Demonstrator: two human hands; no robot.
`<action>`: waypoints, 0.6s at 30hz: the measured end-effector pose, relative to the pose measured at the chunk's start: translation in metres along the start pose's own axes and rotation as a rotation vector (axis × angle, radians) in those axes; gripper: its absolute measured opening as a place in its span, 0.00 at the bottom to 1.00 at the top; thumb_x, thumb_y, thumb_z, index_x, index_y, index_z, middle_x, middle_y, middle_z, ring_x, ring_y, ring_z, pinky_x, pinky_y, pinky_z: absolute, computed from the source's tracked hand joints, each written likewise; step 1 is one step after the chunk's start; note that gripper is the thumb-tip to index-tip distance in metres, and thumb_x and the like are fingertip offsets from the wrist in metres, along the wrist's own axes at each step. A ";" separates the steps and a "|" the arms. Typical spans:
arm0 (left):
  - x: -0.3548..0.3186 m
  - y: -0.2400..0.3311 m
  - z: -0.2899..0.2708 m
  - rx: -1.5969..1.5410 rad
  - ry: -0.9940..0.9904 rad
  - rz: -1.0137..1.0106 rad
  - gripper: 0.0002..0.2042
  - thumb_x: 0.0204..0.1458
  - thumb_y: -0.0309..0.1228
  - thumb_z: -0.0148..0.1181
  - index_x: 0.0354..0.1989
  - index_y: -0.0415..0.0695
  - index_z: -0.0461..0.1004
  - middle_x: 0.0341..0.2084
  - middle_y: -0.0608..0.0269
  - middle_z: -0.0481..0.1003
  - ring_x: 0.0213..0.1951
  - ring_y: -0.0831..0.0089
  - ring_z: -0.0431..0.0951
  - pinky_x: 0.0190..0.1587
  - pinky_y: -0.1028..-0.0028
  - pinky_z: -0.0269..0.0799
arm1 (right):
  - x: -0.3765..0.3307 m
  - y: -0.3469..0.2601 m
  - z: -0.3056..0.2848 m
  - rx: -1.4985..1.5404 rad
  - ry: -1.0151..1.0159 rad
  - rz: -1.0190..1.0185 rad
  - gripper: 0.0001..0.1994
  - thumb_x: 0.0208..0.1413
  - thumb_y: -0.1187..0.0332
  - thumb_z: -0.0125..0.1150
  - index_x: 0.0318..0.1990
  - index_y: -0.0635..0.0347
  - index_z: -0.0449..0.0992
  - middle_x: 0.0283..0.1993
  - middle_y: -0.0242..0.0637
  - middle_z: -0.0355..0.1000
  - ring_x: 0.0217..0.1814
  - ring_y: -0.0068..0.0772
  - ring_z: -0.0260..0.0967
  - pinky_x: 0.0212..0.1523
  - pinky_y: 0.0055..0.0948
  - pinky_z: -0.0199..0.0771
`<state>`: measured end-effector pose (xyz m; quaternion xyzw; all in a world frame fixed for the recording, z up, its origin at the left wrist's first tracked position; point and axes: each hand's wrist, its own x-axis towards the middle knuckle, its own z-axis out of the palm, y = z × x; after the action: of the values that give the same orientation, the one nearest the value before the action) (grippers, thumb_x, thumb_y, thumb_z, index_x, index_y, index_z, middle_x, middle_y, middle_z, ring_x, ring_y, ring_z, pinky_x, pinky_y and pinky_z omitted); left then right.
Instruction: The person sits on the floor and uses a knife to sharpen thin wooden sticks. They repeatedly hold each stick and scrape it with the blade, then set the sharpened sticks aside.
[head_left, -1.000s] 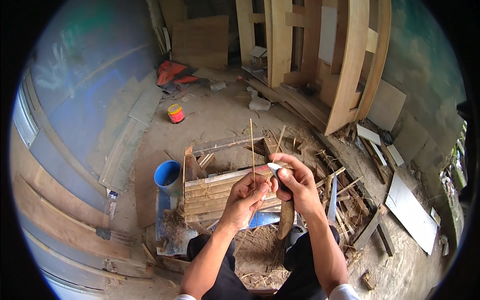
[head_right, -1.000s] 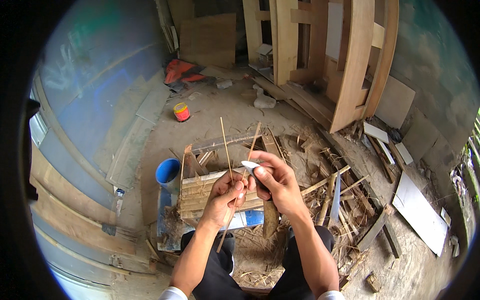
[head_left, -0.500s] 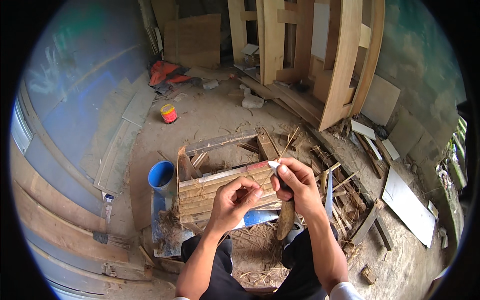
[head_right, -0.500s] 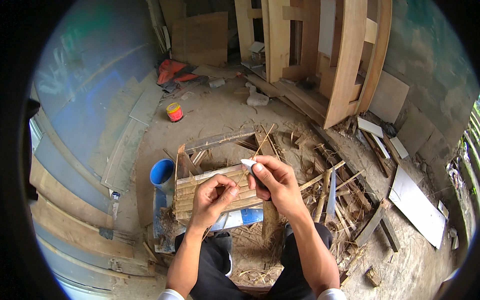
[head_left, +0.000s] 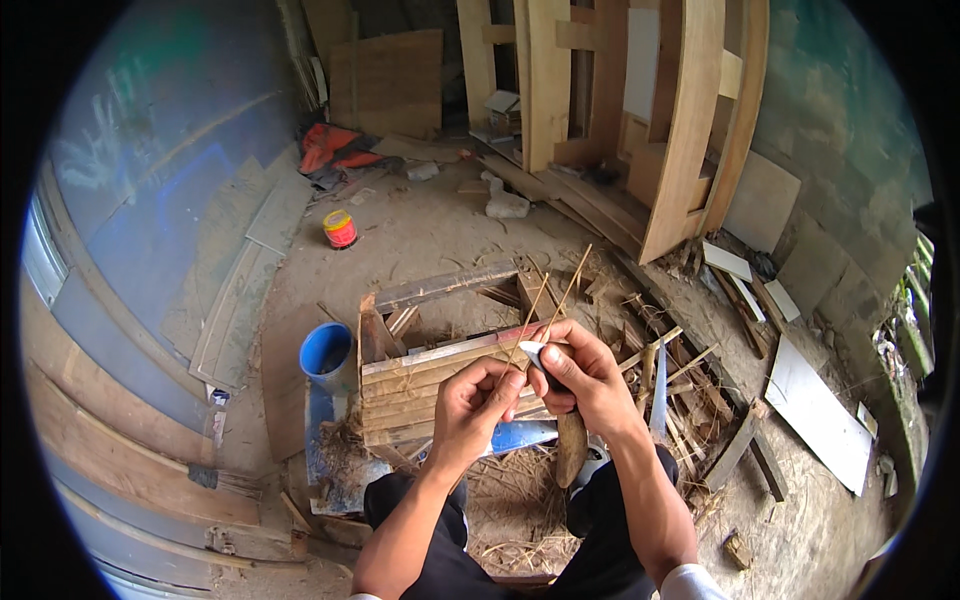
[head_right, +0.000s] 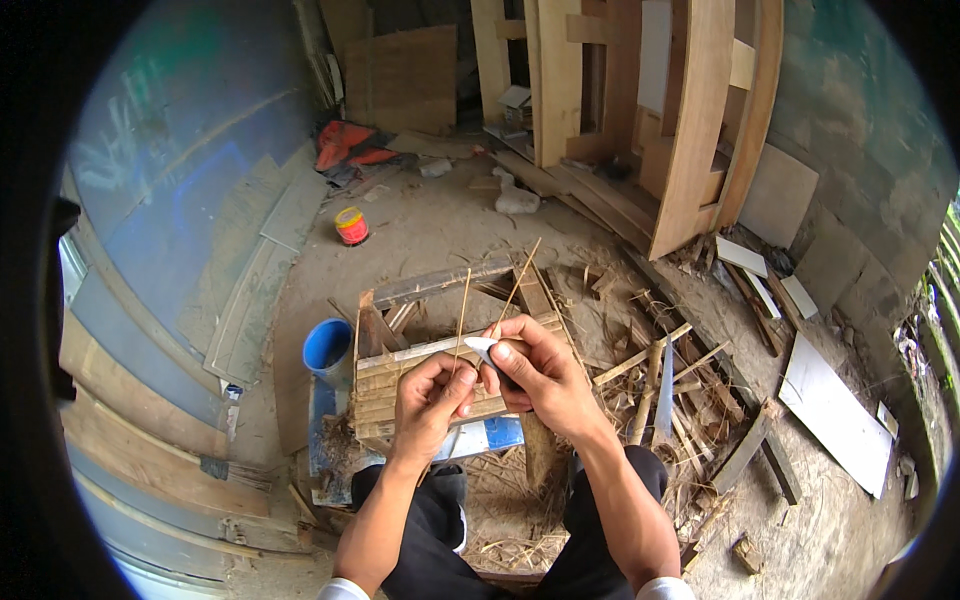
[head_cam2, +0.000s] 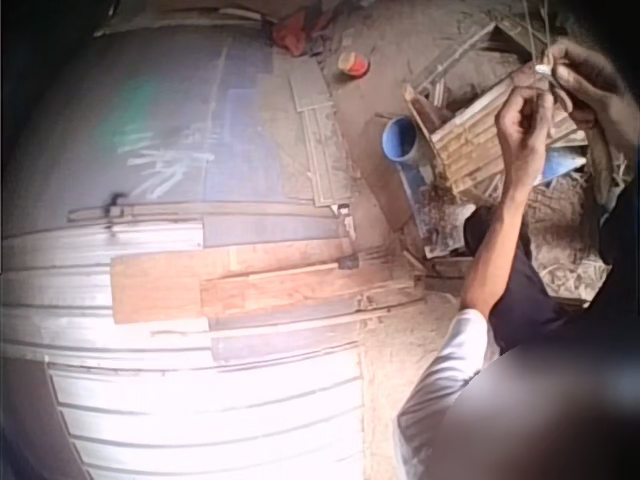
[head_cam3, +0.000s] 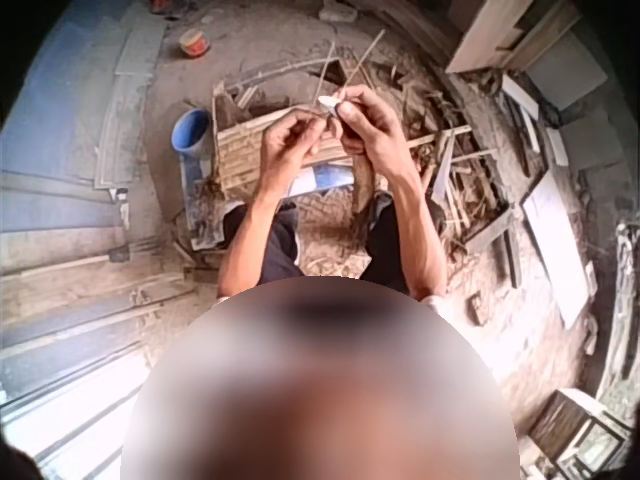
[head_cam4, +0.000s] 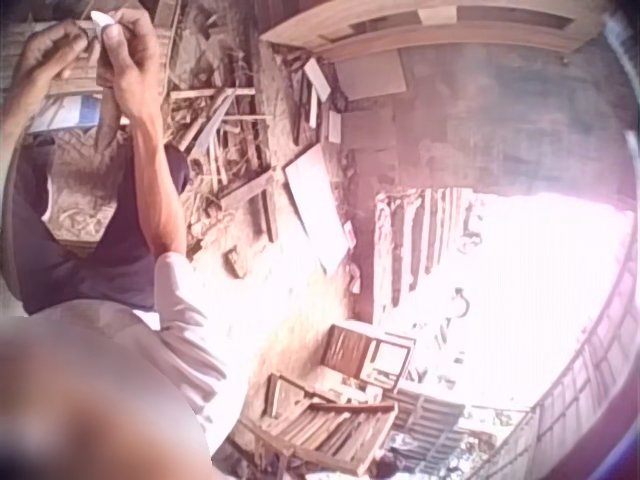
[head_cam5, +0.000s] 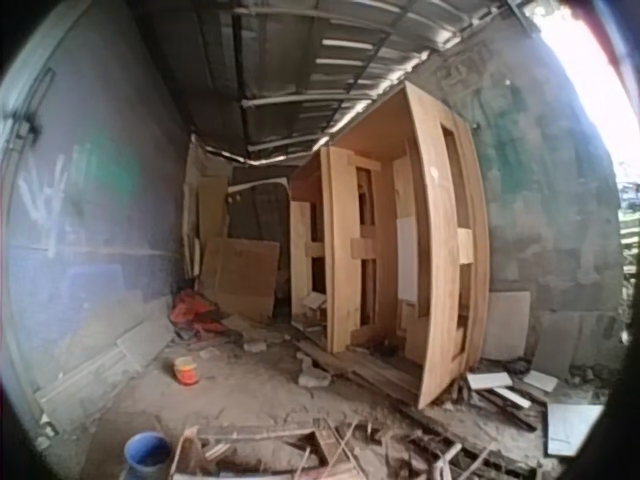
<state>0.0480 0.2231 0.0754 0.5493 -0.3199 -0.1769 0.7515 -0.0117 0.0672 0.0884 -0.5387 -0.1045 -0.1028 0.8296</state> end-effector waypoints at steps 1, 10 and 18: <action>0.000 -0.001 0.000 -0.004 0.007 0.027 0.07 0.59 0.30 0.56 0.35 0.38 0.73 0.19 0.71 0.70 0.21 0.86 0.65 0.24 0.84 0.58 | 0.000 0.000 0.001 -0.025 0.006 0.004 0.08 0.65 0.66 0.49 0.45 0.60 0.66 0.24 0.32 0.66 0.17 0.12 0.47 0.17 0.14 0.44; -0.003 -0.006 -0.005 0.059 0.009 0.089 0.08 0.60 0.30 0.55 0.33 0.37 0.73 0.15 0.71 0.68 0.18 0.86 0.64 0.21 0.83 0.56 | -0.001 -0.007 0.000 -0.058 -0.003 0.117 0.09 0.64 0.65 0.51 0.44 0.61 0.73 0.24 0.29 0.65 0.18 0.13 0.49 0.17 0.16 0.43; 0.004 0.001 -0.001 -0.022 -0.026 -0.001 0.08 0.60 0.30 0.54 0.33 0.37 0.72 0.16 0.73 0.67 0.19 0.86 0.61 0.23 0.83 0.55 | -0.001 -0.015 0.001 -0.024 0.078 0.117 0.10 0.61 0.65 0.54 0.41 0.62 0.74 0.23 0.31 0.67 0.16 0.13 0.49 0.16 0.16 0.43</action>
<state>0.0519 0.2219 0.0770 0.5388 -0.3271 -0.1879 0.7532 -0.0174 0.0621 0.1018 -0.5493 -0.0394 -0.0762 0.8312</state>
